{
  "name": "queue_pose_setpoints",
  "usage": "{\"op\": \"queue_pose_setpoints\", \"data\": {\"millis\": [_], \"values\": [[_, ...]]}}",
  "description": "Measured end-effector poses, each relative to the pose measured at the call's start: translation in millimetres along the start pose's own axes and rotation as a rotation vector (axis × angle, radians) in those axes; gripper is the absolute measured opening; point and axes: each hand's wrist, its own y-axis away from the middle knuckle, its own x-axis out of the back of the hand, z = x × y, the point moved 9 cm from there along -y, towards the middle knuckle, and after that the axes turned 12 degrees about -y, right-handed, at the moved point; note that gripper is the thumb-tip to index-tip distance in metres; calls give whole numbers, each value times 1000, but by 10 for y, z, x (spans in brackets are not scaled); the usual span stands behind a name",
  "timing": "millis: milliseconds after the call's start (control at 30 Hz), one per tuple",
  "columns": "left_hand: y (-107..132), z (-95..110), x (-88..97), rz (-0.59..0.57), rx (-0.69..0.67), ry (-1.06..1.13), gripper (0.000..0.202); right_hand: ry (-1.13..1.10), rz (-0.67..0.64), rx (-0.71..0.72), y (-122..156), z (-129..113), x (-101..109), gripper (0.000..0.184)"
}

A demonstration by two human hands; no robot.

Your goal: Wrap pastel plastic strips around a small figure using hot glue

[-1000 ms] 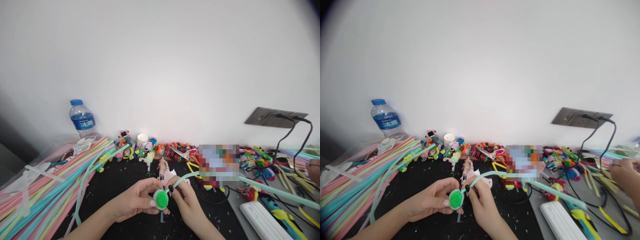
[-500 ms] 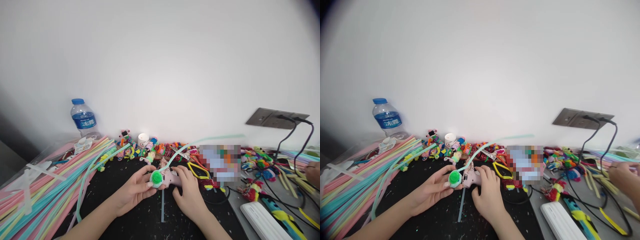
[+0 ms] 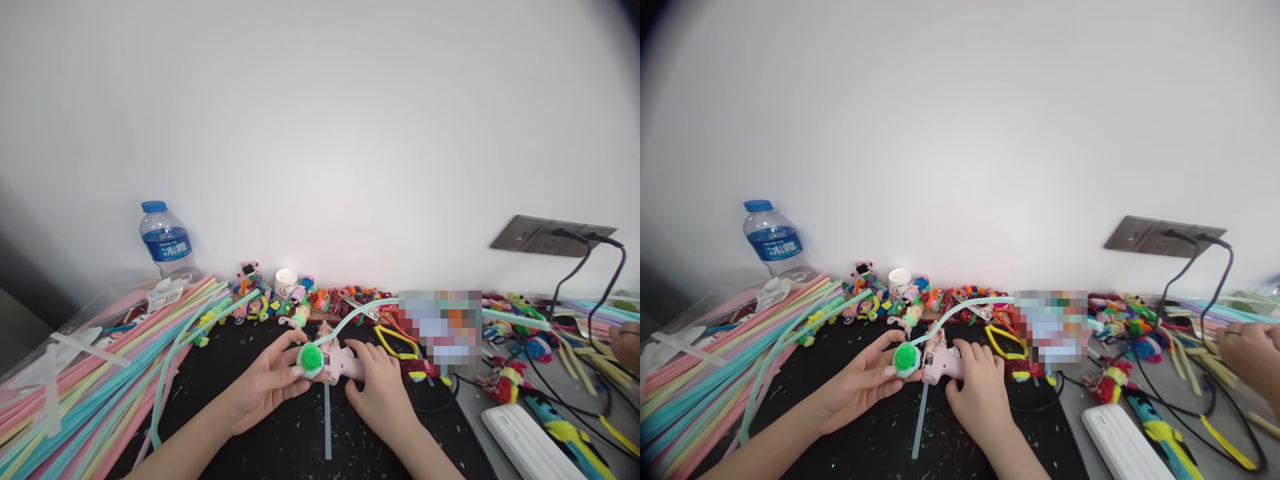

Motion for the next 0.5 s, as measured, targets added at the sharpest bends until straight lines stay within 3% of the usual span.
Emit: {"op": "queue_pose_setpoints", "data": {"millis": [233, 500], "values": [[-3, -21, 22, 7, 7, 11, 34, -187, 69, -21, -21, 113, 65, 47], [-13, 47, 265, 162, -19, 99, 43, -575, 50, 10, -35, 12, 153, 22]]}}
